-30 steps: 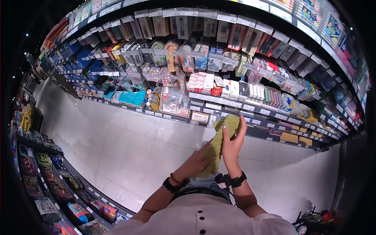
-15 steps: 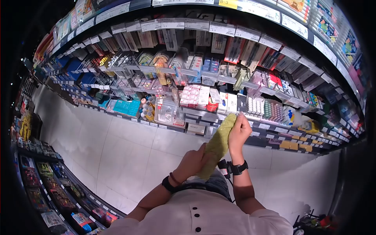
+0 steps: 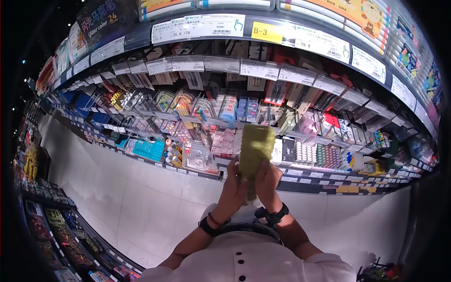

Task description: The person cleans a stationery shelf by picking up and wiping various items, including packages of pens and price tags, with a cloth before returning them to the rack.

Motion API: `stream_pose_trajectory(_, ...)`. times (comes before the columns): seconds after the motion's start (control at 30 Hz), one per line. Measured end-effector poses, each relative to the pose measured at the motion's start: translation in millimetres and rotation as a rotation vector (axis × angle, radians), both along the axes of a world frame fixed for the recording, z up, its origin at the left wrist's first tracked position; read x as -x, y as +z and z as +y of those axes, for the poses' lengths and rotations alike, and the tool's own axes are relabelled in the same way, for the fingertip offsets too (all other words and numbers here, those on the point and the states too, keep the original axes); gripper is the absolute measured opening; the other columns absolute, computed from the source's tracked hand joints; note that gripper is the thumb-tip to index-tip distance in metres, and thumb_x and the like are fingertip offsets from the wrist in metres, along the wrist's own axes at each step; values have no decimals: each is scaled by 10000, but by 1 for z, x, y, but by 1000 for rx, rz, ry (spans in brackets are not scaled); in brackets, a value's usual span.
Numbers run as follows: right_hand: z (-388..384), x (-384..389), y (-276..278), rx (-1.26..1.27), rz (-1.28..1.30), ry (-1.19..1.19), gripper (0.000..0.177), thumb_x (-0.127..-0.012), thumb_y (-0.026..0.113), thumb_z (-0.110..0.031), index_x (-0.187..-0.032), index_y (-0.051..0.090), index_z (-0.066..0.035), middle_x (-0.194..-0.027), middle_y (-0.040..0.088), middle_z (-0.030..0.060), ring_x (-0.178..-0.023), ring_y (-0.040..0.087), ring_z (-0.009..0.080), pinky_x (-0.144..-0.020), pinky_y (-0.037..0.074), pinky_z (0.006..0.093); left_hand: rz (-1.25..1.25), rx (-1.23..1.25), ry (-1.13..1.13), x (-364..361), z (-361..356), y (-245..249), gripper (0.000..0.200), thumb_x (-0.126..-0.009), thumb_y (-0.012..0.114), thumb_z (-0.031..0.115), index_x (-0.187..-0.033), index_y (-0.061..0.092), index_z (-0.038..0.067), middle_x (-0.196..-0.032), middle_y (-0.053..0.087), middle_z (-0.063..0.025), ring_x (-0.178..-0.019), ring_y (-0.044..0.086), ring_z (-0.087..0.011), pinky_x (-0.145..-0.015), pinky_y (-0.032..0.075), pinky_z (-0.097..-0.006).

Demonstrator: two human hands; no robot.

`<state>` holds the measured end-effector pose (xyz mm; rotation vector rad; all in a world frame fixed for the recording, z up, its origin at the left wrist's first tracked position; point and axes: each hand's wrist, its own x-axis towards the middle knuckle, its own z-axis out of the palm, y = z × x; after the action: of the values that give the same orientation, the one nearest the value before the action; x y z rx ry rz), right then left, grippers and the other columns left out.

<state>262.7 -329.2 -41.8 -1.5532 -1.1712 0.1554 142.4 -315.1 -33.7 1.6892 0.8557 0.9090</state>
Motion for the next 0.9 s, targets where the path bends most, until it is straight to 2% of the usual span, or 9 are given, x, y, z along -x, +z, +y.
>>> stream_pose_trajectory(0.07,1,1,-2,15,-20,109,131,-810,456,-52,-794,551,37,-648,547,182,-548,526,361,-501,422,380,-103,-186,-62,-6,8,9,675,-844,431,147,-1353,-2,53,-1275,309,-233,-1162,374,-326,-899,360,-375)
stream_pose_trajectory(0.1,0,9,5,-16,33,181,136,-804,457,-43,-858,551,40,-706,555,192,-603,541,356,-534,432,372,-188,-80,-158,-7,16,2,813,-811,475,142,-1355,-128,113,-1348,155,-171,-1237,223,-276,-971,276,-364)
stream_pose_trajectory(0.33,-7,33,38,26,120,349,375,-783,444,26,-1157,451,30,-1111,493,206,-1116,439,311,-884,381,352,-480,592,-101,-1,51,4,653,-879,469,228,-1352,34,113,-1217,340,-98,-1075,396,-168,-869,379,-296)
stream_pose_trajectory(0.47,-11,31,52,66,117,461,384,-764,476,56,-1146,462,19,-1135,499,143,-1078,493,282,-903,380,330,-379,684,-118,11,64,2,536,-917,353,402,-1300,190,64,-1117,420,-71,-953,451,-111,-775,419,-249)
stream_pose_trajectory(0.57,-2,42,51,107,191,286,281,-808,449,41,-1085,487,16,-999,546,98,-846,519,149,-769,409,245,-299,712,-236,22,65,3,534,-922,251,455,-1264,248,44,-1114,427,-82,-954,453,-117,-798,404,-251)
stream_pose_trajectory(0.73,7,55,10,117,341,143,249,-829,402,63,-1057,467,-15,-792,498,4,-656,464,64,-642,392,178,-263,555,-143,25,56,0,504,-933,177,433,-1184,347,30,-1047,473,-90,-964,464,-133,-846,372,-273)
stream_pose_trajectory(0.77,7,55,10,138,336,185,277,-807,413,89,-1062,453,-14,-855,496,9,-741,488,66,-658,401,182,-300,571,-127,27,57,2,496,-938,174,420,-1173,362,27,-1036,482,-91,-973,466,-138,-857,365,-277)
stream_pose_trajectory(0.87,13,64,25,76,433,266,260,-736,547,53,-975,493,-33,-784,448,54,-676,454,110,-602,390,212,-343,445,-131,35,69,0,370,-942,297,289,-1186,363,18,-1042,487,-90,-994,469,-150,-842,383,-279)
stream_pose_trajectory(0.9,14,65,22,111,337,293,394,-715,575,55,-1084,460,-26,-881,462,86,-813,484,169,-727,403,253,-388,590,-153,41,65,-5,338,-889,422,134,-1203,357,27,-1066,497,-90,-971,496,-165,-809,416,-289)
